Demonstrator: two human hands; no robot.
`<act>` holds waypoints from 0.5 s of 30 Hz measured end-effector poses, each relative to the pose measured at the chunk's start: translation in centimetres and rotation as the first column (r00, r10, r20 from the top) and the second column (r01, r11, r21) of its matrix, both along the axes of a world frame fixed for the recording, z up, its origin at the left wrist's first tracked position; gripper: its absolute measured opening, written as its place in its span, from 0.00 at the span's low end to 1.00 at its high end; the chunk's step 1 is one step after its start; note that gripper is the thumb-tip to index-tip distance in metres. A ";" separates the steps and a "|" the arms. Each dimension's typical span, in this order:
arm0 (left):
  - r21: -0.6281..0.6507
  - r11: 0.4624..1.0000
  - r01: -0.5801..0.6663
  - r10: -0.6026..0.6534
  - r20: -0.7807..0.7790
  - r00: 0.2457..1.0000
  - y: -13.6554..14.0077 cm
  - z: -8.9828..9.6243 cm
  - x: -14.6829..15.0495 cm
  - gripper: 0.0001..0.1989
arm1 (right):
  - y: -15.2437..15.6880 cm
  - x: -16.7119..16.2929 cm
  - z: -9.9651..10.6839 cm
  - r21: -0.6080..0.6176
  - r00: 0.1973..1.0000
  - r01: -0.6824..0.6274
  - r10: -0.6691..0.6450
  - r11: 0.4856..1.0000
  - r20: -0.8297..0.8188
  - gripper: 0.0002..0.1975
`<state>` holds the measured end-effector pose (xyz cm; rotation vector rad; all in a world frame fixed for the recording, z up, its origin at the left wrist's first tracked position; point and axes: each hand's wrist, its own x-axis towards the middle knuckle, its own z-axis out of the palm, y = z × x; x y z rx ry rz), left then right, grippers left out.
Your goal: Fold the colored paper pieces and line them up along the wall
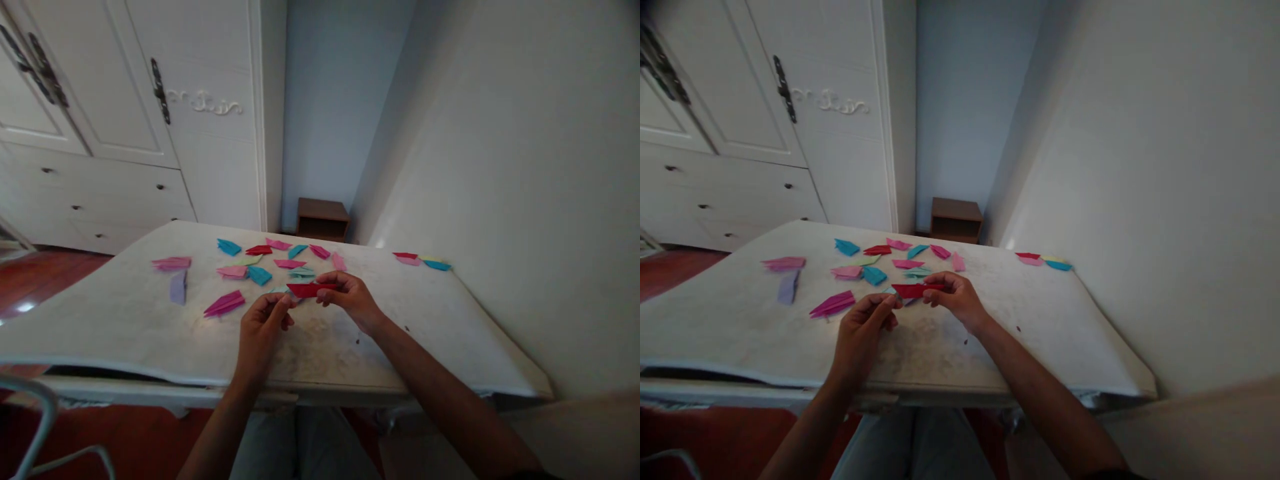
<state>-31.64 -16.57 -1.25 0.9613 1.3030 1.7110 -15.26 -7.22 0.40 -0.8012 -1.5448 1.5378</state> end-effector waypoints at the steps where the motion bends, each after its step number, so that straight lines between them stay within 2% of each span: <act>1: -0.013 1.000 0.017 -0.017 -0.039 0.999 0.0 0.0 0.0 0.13 | 0.3 0.6 -0.1 -0.009 0.999 0.039 -0.039 0.999 -0.016 0.17; 6: -0.142 0.983 0.120 -0.155 -0.268 0.951 0.7 0.1 1.2 0.14 | 2.5 5.7 -1.2 -0.017 0.977 0.211 -0.212 0.977 -0.027 0.17; 10: -0.171 0.957 0.235 -0.283 -0.357 0.890 2.1 0.0 3.8 0.14 | 3.6 10.7 -1.8 -0.026 0.941 0.337 -0.337 0.941 0.028 0.14; 15: -0.188 0.906 0.379 -0.420 -0.507 0.752 3.9 0.2 7.3 0.11 | 5.5 17.4 -2.0 0.033 0.882 0.464 -0.465 0.885 0.079 0.20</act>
